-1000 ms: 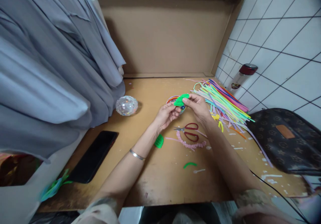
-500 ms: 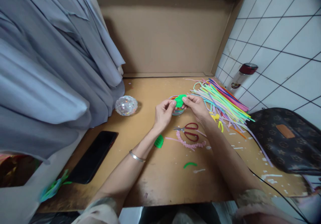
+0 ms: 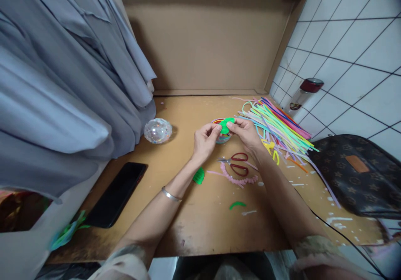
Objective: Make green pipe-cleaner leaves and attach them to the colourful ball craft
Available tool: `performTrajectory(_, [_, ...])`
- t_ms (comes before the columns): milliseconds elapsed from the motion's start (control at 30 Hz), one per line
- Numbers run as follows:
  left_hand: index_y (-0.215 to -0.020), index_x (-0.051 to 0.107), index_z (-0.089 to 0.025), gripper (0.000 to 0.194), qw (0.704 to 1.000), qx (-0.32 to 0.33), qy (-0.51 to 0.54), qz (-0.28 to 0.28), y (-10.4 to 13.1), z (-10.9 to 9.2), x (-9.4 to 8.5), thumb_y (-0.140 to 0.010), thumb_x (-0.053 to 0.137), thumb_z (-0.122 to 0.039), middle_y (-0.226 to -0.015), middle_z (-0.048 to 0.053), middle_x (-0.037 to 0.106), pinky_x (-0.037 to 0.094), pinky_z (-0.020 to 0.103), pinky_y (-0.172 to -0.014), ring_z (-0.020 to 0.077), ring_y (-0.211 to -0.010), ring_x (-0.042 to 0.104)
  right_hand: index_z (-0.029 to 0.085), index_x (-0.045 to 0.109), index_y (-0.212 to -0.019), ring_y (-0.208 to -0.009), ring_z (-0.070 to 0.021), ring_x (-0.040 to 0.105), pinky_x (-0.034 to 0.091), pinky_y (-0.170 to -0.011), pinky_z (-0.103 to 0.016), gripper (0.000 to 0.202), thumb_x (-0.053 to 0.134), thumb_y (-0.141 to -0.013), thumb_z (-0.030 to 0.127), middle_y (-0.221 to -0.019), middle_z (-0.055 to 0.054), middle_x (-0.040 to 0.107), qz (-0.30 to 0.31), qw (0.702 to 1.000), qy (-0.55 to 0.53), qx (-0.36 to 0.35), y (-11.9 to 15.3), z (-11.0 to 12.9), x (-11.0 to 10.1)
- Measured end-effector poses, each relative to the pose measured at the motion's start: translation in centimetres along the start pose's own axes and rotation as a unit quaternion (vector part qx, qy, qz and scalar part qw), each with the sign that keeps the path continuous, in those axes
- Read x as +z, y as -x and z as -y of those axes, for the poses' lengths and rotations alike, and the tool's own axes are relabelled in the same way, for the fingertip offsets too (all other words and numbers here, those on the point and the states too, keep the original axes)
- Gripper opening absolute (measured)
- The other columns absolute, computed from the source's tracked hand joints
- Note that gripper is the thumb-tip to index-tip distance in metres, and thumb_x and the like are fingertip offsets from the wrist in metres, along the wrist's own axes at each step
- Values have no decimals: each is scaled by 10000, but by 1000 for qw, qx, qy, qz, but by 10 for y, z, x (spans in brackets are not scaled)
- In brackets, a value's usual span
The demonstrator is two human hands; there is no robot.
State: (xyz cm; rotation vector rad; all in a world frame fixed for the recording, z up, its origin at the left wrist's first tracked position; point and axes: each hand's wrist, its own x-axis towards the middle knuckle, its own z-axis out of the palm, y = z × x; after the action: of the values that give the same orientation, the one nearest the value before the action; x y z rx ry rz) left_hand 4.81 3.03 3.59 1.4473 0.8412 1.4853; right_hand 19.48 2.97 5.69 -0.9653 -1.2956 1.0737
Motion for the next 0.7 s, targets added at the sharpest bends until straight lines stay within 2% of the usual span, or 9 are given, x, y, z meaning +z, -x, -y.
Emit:
performTrajectory(133, [-762,685,-168,482,999,10,-31,25,0,5,-3,-829,640,-643,-679,26,647,477,265,-649,138,-642,565,218,653,-682,-590,-128,541,472,-589,-272,451,853,-572,607,-634,8,641,-51,999,5,-15,-3,-2,-5])
performTrajectory(233, [-965,698,-176,462,996,22,-84,-16,-5,19,-12,-853,625,-618,-987,91,714,505,314,-835,197,-917,651,235,635,-755,-630,-136,573,463,-582,-264,445,804,-619,624,-706,1,665,-140,990,-8,-24,-11,-10,-20])
performTrajectory(300, [-1170,645,-201,556,992,7,-112,-56,-10,34,-20,-791,710,-603,-1301,136,641,457,374,-1016,262,-1231,578,243,610,-789,-692,-146,605,461,-596,-260,460,783,-622,635,-768,-6,685,-184,982,-18,-22,-16,-18,-29])
performTrajectory(333, [-1251,603,-212,647,992,-21,-114,-57,-12,42,-24,-755,747,-602,-1413,154,574,431,407,-1066,293,-1338,510,243,602,-796,-720,-149,616,468,-618,-262,463,775,-624,637,-790,-9,693,-197,980,-26,-19,-18,-23,-32])
performTrajectory(400, [-1360,526,-228,810,990,-79,-108,-48,-18,58,-29,-695,798,-603,-1551,182,444,392,469,-1119,343,-1445,404,239,591,-785,-767,-152,630,482,-677,-271,462,777,-619,629,-808,-11,705,-204,978,-41,-8,-21,-32,-34])
performTrajectory(500, [-1445,450,-234,958,990,-107,-86,-20,-24,76,-28,-649,829,-608,-1618,191,348,355,483,-1168,360,-1496,341,235,608,-769,-772,-149,632,496,-740,-281,461,813,-584,604,-798,-3,718,-197,977,-76,-2,-21,-44,-28])
performTrajectory(600, [-1460,439,-212,1005,992,-112,-53,4,-27,87,-19,-622,849,-586,-1564,195,426,397,454,-1152,343,-1436,444,240,628,-778,-730,-147,625,508,-744,-286,480,854,-540,589,-779,10,726,-177,978,-113,13,-19,-51,-21])
performTrajectory(700, [-1437,475,-217,915,994,-104,-20,16,-24,90,-14,-647,846,-493,-1478,163,526,443,423,-1116,305,-1333,553,242,630,-786,-713,-157,632,513,-715,-293,520,873,-505,605,-779,6,731,-150,979,-126,50,-17,-54,-19])
